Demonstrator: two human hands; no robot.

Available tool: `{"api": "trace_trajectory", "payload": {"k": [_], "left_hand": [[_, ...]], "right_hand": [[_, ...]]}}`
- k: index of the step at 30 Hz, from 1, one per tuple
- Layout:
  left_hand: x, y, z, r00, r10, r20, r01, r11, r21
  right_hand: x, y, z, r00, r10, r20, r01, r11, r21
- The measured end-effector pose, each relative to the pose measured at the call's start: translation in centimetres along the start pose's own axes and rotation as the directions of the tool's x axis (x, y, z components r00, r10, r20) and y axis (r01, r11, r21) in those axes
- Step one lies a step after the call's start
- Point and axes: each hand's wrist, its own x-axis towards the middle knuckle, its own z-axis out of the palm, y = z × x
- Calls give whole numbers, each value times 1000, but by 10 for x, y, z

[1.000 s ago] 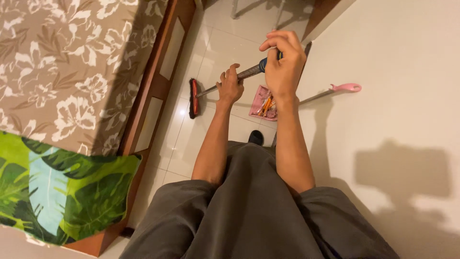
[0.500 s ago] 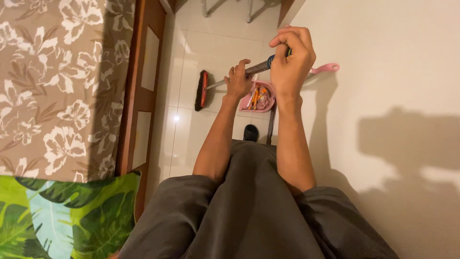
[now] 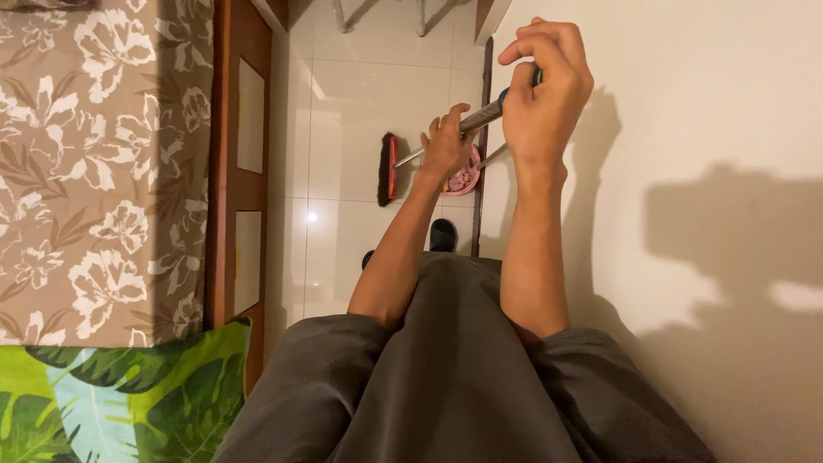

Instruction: The person smooths and pats a pillow on a bed, adjusts the handle of a broom, and sweeps the floor toward a dustpan before leaning the broom against the wall.

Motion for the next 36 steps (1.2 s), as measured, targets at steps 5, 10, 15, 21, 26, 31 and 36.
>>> {"api": "trace_trajectory", "payload": {"k": [5,10,15,21,26,31,36], "left_hand": [[-5,19,0,997,60,-52,-56,996,75],[-7,23,-9,983,165,-85,-155,982,112],[3,19,-12,991,97,-88,-80,982,174],[17,-9,-5,997,-15,-71,26,986,167],[24,-12,17,998,18,-60,-12,994,108],[30,13,38,998,51,-35,-49,997,63],[33,31,60,990,140,-13,-140,990,-1]], "right_hand": [[7,-5,-9,999,-46,17,46,999,12],[18,-12,-18,996,-91,0,91,995,39],[23,3,-20,1000,3,-8,-2,996,90],[15,32,-5,999,37,31,-39,997,71],[13,42,-15,998,62,32,-63,997,49],[21,45,-32,1000,17,8,-17,1000,-18],[26,47,-52,1000,18,-9,-19,997,-69]]}}
